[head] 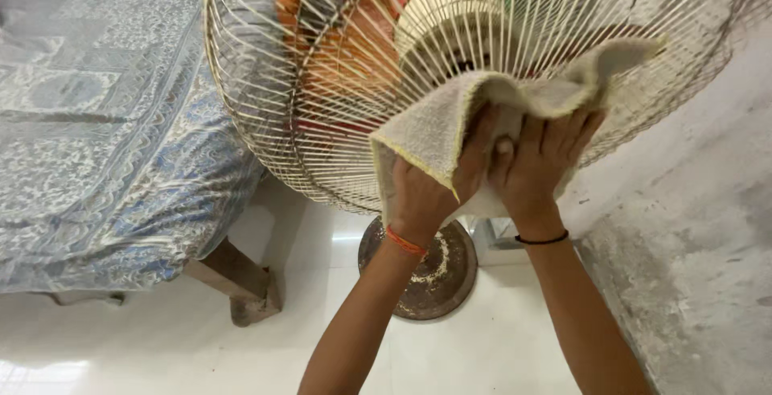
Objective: The person wipes the metal cage, base, and stand of a standing fan using a cloth. The person cleans the fan in a room with a bed and a plastic chair.
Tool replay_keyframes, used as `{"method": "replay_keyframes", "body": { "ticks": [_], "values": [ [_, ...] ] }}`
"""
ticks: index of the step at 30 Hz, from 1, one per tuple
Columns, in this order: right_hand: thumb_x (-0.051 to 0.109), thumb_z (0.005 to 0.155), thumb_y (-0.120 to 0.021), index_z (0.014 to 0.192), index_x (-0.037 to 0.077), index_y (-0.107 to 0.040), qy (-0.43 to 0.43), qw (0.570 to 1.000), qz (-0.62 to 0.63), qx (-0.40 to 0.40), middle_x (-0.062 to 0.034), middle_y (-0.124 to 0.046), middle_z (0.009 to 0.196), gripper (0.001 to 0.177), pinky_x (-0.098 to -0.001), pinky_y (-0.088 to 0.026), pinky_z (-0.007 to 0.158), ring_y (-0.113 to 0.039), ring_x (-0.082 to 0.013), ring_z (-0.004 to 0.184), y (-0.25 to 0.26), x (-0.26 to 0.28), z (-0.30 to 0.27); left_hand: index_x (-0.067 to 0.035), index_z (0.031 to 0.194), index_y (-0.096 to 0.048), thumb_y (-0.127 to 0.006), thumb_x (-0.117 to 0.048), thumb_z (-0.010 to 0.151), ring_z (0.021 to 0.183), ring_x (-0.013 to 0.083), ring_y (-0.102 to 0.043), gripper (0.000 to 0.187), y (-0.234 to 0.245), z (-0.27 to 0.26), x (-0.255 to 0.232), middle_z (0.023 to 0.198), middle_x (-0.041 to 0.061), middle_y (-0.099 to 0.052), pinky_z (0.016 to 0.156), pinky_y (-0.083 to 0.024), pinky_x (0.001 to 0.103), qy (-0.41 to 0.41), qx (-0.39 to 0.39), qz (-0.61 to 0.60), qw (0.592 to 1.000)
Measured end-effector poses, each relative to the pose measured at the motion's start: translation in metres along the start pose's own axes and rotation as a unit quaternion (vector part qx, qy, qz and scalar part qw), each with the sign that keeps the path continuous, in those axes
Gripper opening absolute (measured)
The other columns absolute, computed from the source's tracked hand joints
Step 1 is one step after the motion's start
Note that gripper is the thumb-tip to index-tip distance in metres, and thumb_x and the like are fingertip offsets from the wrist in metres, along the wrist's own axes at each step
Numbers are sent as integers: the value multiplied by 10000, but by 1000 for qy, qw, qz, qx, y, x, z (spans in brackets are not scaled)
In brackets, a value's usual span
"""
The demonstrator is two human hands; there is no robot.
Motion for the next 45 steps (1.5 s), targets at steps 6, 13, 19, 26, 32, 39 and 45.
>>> {"method": "replay_keyframes", "body": {
  "ticks": [6, 13, 19, 26, 32, 39, 45],
  "values": [
    [423, 1149, -317, 1597, 25, -427, 39, 999, -28, 15, -258, -353, 1636, 608, -665, -34, 1252, -217, -441, 1555, 10, 58, -12, -320, 1551, -459, -553, -446, 1050, 1389, 197, -556, 525, -1, -21, 3, 1526, 5, -567, 1231, -297, 533, -43, -6, -32, 999],
    [357, 1116, -375, 1551, -40, -443, -29, 999, -3, 12, -226, -353, 1641, 593, -679, -20, 1262, -238, -425, 1557, 24, 20, 31, -211, 1488, -541, -586, -357, 1098, 1257, 215, -620, 419, -10, 16, 5, 1434, -15, -615, 1259, -273, 590, 19, -132, 3, 991],
    [370, 1143, -377, 1594, -30, -409, 22, 996, 4, -85, -290, -316, 1657, 604, -661, -18, 1261, -147, -484, 1532, -20, 58, -55, -238, 1441, -588, -578, -407, 1046, 1328, 333, -571, 430, -39, -71, 12, 1453, 70, -569, 1209, -223, 680, -43, -181, -32, 982],
    [472, 1123, -344, 1473, 66, -469, -8, 993, 77, 93, -228, -427, 1548, 550, -663, -153, 1286, -302, -473, 1492, -50, 12, -49, -306, 1254, -644, -598, -497, 1037, 1255, 355, -522, 293, -49, -79, 26, 1303, 16, -558, 1193, -273, 697, 52, -183, 61, 980],
    [361, 1142, -444, 1527, -160, -372, 44, 993, -4, -113, -412, -270, 1610, 652, -716, -65, 1236, -183, -614, 1496, -63, 22, -97, -271, 1464, -588, -603, -419, 1026, 1433, 255, -425, 462, -79, -103, 2, 1568, 21, -447, 1248, -184, 714, 9, -206, -17, 978],
    [382, 1170, -484, 1554, -92, -439, 112, 994, -17, -6, -397, -349, 1564, 612, -716, -89, 1219, -222, -611, 1475, -69, 28, -97, -248, 1557, -528, -600, -436, 1126, 1475, 204, -421, 476, -98, -111, 55, 1609, -38, -424, 1292, -229, 573, -128, -200, 12, 971],
    [366, 1185, -445, 1558, -103, -427, 49, 999, -5, -23, -399, -356, 1573, 599, -709, -76, 1253, -231, -597, 1494, -80, 14, -151, -215, 1516, -540, -635, -336, 1097, 1398, 276, -499, 446, -130, -140, 28, 1514, 26, -511, 1242, -358, 517, -61, -256, -72, 962]
  ]
}}
Point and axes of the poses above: each hand's wrist, its own z-axis towards the middle knuckle, its own y-axis out of the back of the hand, x = y × z, the point moved 5 cm from there along z, towards the middle knuckle
